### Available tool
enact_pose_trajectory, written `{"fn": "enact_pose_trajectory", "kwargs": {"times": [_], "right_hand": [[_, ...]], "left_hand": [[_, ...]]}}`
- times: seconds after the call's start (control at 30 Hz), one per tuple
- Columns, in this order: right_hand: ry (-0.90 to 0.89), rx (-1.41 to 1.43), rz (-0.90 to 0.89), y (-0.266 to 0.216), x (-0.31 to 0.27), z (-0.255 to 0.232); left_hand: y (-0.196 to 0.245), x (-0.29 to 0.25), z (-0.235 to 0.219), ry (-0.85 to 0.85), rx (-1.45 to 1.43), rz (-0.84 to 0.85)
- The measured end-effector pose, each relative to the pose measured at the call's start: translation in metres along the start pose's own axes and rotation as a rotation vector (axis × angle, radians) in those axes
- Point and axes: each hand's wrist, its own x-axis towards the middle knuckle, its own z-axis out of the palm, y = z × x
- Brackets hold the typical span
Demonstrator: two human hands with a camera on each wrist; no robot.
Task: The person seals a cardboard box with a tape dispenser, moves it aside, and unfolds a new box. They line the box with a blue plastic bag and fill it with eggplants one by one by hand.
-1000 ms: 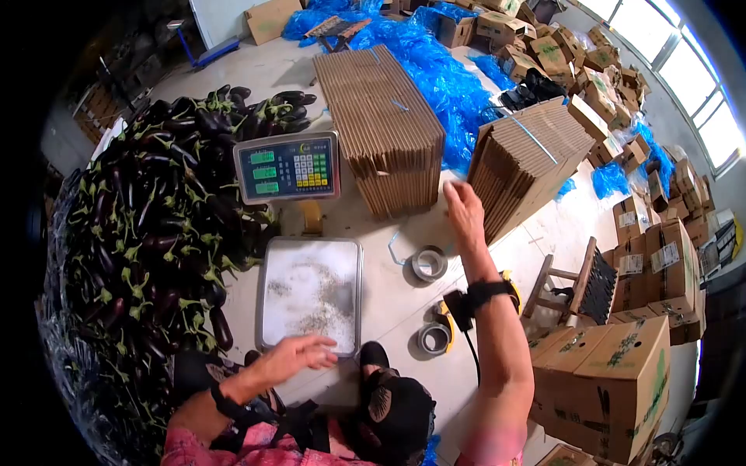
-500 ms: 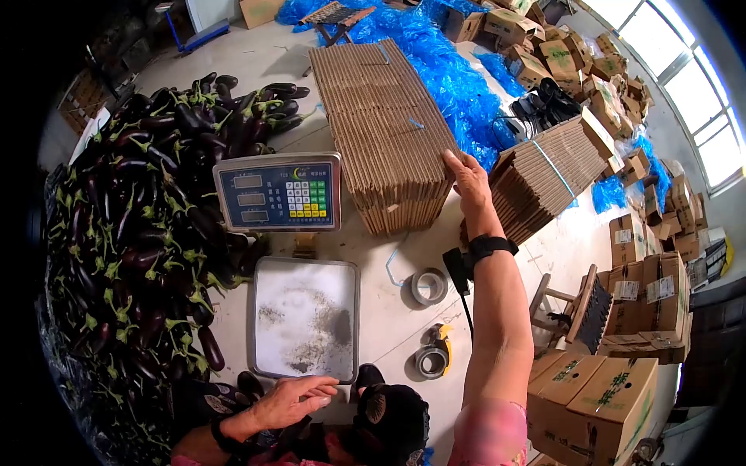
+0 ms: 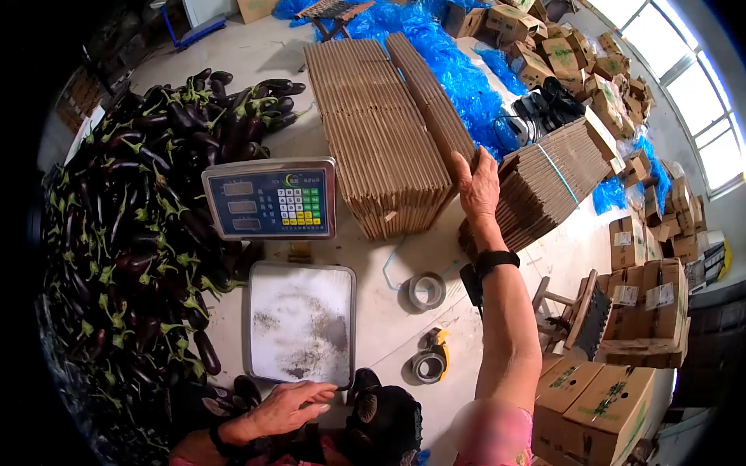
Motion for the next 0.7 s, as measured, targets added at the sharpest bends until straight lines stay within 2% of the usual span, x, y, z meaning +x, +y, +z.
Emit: {"fn": "enact_pose_trajectory", "kwargs": {"times": [0.1, 0.13, 0.23, 0.27, 0.4, 0.5, 0.6, 0.7], "right_hand": [[-0.021, 0.021, -0.172, -0.003, 0.006, 0.0], [-0.077, 0.0, -0.24, 0.0, 0.011, -0.002], [-0.227, -0.166, -0.147, -0.024, 0.013, -0.016], [-0.221, -0.146, -0.192, -0.026, 0.012, -0.018], [-0.275, -0.032, -0.166, -0.03, -0.017, -0.054], [-0.247, -0.122, -0.205, -0.03, -0.058, -0.089], [-0.402, -0.055, 0.067, -0.024, -0.075, -0.126], [-0.355, 0.221, 0.192, 0.012, -0.071, -0.114]], "left_hand": [[-0.001, 0.003, 0.001, -0.006, 0.142, 0.046], [-0.002, 0.003, 0.002, 0.007, 0.21, 0.113], [-0.003, 0.001, 0.006, 0.01, 0.4, 0.187], [-0.002, 0.0, 0.008, 0.014, 0.408, 0.217], [0.002, -0.009, 0.012, 0.045, 0.428, 0.325], [0.005, -0.013, 0.013, 0.034, 0.427, 0.339], [0.002, -0.015, 0.016, -0.026, 0.411, 0.321], [-0.007, -0.012, 0.021, -0.049, 0.411, 0.336]]}}
